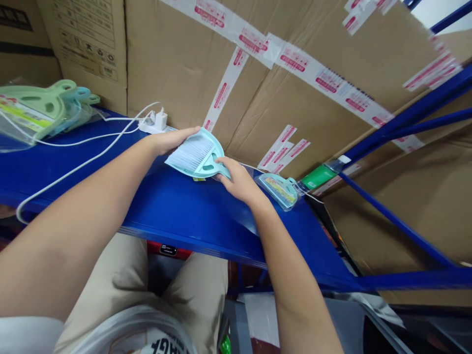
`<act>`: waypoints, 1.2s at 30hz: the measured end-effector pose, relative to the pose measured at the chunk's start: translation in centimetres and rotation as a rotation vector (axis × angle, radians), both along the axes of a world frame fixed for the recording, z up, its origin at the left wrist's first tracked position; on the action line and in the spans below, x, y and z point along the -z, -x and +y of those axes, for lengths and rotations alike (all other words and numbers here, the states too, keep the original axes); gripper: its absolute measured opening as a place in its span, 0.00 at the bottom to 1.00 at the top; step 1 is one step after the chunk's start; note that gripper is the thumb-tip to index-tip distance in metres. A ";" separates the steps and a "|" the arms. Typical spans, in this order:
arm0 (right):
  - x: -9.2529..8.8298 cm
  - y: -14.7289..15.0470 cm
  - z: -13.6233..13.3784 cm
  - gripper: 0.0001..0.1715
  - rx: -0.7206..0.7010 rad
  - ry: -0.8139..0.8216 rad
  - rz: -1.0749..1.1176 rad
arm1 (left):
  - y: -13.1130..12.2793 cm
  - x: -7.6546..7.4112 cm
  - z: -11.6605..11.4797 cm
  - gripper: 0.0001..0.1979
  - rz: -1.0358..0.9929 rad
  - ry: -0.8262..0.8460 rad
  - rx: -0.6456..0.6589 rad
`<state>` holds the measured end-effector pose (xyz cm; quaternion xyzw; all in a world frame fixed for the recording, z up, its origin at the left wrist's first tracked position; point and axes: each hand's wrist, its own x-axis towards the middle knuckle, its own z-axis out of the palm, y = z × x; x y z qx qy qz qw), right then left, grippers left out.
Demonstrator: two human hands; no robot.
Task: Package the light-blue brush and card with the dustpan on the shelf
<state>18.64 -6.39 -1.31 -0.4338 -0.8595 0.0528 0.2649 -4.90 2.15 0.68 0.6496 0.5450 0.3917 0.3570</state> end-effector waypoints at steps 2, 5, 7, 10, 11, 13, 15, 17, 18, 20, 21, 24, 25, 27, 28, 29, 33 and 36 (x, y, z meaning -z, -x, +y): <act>-0.5 -0.3 -0.2 0.20 0.015 -0.005 0.041 | -0.6 -0.6 -0.9 0.14 -0.047 0.100 0.078; -1.1 -0.7 -0.3 0.22 0.048 0.058 0.158 | -1.2 -1.3 -1.9 0.12 -0.099 0.207 0.162; -1.3 -1.1 -0.2 0.26 0.086 0.170 0.303 | -1.3 -1.4 -2.2 0.11 -0.160 0.223 0.185; -1.3 -1.6 0.2 0.23 0.136 0.449 0.534 | -1.3 -1.2 -2.1 0.10 -0.234 0.218 0.183; -1.3 -1.7 0.3 0.21 0.137 0.542 0.581 | -1.3 -1.1 -2.0 0.10 -0.251 0.213 0.183; -1.4 -1.8 0.4 0.20 0.119 0.676 0.620 | -1.3 -1.0 -1.9 0.10 -0.280 0.204 0.197; -1.5 -1.9 0.4 0.20 0.098 0.723 0.628 | -1.5 -0.9 -1.9 0.11 -0.301 0.198 0.215; -1.7 -1.8 0.3 0.20 0.086 0.708 0.641 | -1.6 -0.9 -1.9 0.11 -0.298 0.184 0.206; -1.8 -1.8 0.3 0.20 0.085 0.688 0.650 | -1.7 -1.0 -1.9 0.11 -0.297 0.176 0.196; -2.0 -1.9 0.2 0.19 0.087 0.650 0.659 | -1.7 -1.0 -1.9 0.11 -0.318 0.172 0.192; -2.1 -1.9 0.1 0.19 0.085 0.640 0.661 | -1.7 -1.0 -1.9 0.11 -0.342 0.180 0.204; -2.0 -1.8 0.0 0.19 0.058 0.639 0.673 | -1.7 -1.0 -2.0 0.10 -0.408 0.236 0.246; -1.9 -1.8 0.1 0.19 0.043 0.639 0.681 | -1.7 -1.0 -2.0 0.11 -0.414 0.251 0.245; -1.7 -1.8 0.3 0.20 0.025 0.626 0.708 | -1.8 -1.2 -2.2 0.12 -0.414 0.257 0.219; -1.6 -1.9 0.5 0.19 0.031 0.610 0.731 | -1.8 -1.2 -2.3 0.13 -0.416 0.246 0.199; -1.5 -2.1 0.8 0.18 0.055 0.588 0.760 | -1.8 -1.3 -2.3 0.13 -0.424 0.228 0.175; -1.2 -3.8 2.2 0.12 0.368 0.411 0.779 | -1.3 -1.5 -1.6 0.14 -0.433 0.173 0.018; -1.0 -5.8 3.1 0.06 0.689 0.215 0.613 | -0.7 -1.2 -0.7 0.15 -0.345 0.149 -0.113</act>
